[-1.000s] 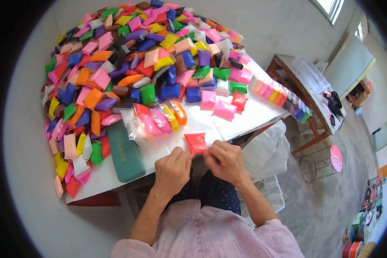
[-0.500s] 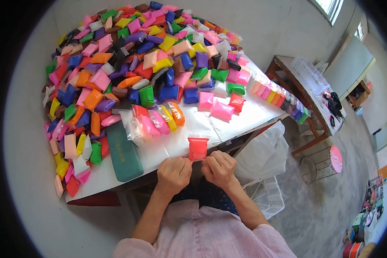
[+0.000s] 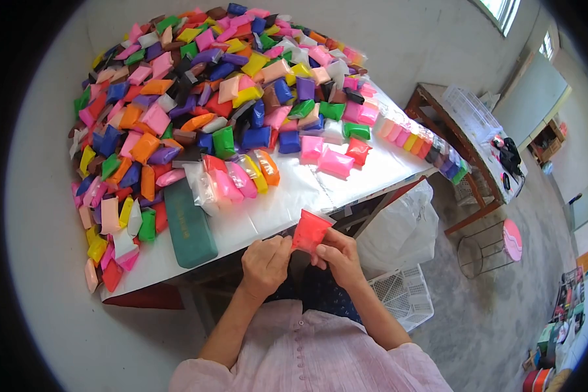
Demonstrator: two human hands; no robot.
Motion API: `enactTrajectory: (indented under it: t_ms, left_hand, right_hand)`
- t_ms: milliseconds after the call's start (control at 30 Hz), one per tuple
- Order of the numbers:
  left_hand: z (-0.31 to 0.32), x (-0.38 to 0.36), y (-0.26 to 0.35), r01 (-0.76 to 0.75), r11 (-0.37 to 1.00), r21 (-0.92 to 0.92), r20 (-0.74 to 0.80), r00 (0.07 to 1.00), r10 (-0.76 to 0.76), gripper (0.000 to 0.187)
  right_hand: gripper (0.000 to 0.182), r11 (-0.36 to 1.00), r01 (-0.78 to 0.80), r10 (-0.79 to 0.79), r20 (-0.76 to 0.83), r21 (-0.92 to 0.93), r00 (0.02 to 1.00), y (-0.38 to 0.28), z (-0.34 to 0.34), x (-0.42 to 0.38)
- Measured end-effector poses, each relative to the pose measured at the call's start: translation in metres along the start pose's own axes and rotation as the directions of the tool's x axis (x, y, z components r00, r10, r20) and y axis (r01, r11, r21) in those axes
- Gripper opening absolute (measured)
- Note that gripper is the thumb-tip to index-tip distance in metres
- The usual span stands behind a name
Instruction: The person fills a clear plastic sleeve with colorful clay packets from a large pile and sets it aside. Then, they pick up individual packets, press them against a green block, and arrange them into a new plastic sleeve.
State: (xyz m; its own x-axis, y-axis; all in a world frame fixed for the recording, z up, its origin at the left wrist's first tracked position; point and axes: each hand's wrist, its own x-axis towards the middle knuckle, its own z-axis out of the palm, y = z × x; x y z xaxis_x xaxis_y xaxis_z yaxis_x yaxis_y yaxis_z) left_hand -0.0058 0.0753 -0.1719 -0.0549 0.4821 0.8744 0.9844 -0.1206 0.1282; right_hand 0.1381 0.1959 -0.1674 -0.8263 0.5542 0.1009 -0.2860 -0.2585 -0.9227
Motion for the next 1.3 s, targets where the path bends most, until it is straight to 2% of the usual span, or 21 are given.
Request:
enactTrajectory:
  t_ms: [33,233,367,467,533,567,633,667,733,833,900,1000,1100,1200,1300]
  left_hand:
    - [-0.001,0.001,0.001,0.019,0.999,-0.027,-0.002,1.000,-0.019,0.022]
    - [0.000,0.001,0.008,0.143,0.972,-0.184,-0.012,0.989,-0.148,0.019]
    - [0.005,0.005,0.019,0.258,0.900,-0.352,-0.014,0.960,-0.280,0.016]
    - [0.004,0.010,0.023,0.353,0.820,-0.450,0.080,0.931,-0.356,0.019]
    - [-0.005,0.019,0.031,0.496,0.742,-0.451,0.228,0.868,-0.442,0.022]
    - [-0.007,0.022,0.034,0.564,0.698,-0.442,0.300,0.826,-0.478,0.023]
    - [-0.005,0.022,0.037,0.575,0.704,-0.417,0.258,0.818,-0.514,0.022]
    - [-0.004,0.021,0.037,0.580,0.707,-0.404,0.237,0.813,-0.532,0.022]
    - [-0.011,0.026,0.035,0.560,0.741,-0.371,0.212,0.828,-0.520,0.022]
    - [-0.021,0.034,0.030,0.569,0.733,-0.372,0.191,0.820,-0.540,0.020]
    - [-0.026,0.040,0.025,0.614,0.676,-0.407,0.217,0.784,-0.582,0.017]
    - [-0.028,0.044,0.018,0.740,0.409,-0.535,0.376,0.642,-0.668,0.017]
    - [-0.026,0.047,0.011,0.737,0.405,-0.542,0.427,0.656,-0.623,0.016]
    - [-0.016,0.046,0.005,0.663,0.499,-0.558,0.342,0.731,-0.590,0.017]
    - [-0.015,0.051,0.005,0.630,0.548,-0.550,0.232,0.745,-0.625,0.015]
  right_hand:
    - [0.021,0.998,0.010,-0.011,0.015,0.058,1.000,-0.001,0.001,-0.001]
    - [0.033,0.991,0.023,-0.030,0.053,0.130,0.998,-0.010,-0.004,-0.012]
    - [0.043,0.975,-0.006,-0.016,0.097,0.223,0.995,-0.023,0.001,-0.012]
    - [0.050,0.967,-0.005,-0.026,0.116,0.253,0.993,-0.023,-0.003,-0.010]
    - [0.054,0.964,0.023,-0.062,0.141,0.264,0.988,-0.023,-0.005,-0.007]
    - [0.054,0.977,0.094,-0.114,0.096,0.193,0.989,-0.023,-0.003,-0.005]
    - [0.054,0.973,0.226,-0.227,0.018,0.039,0.974,-0.024,0.006,0.001]
    - [0.056,0.945,0.277,-0.276,0.031,-0.175,0.961,-0.027,0.004,0.002]
    - [0.059,0.751,0.339,-0.357,0.084,-0.567,0.930,-0.035,-0.001,0.002]
    - [0.061,0.468,0.374,-0.499,0.110,-0.801,0.859,-0.040,0.006,0.006]
    - [0.062,0.409,0.390,-0.532,0.131,-0.825,0.836,-0.041,0.008,0.010]
    - [0.061,0.339,0.387,-0.539,0.161,-0.857,0.827,-0.042,0.011,0.013]
    - [0.061,0.300,0.395,-0.527,0.194,-0.869,0.827,-0.043,0.012,0.018]
    - [0.060,0.326,0.389,-0.488,0.200,-0.861,0.850,-0.045,0.011,0.026]
    - [0.057,0.391,0.395,-0.489,0.176,-0.831,0.855,-0.045,0.001,0.053]
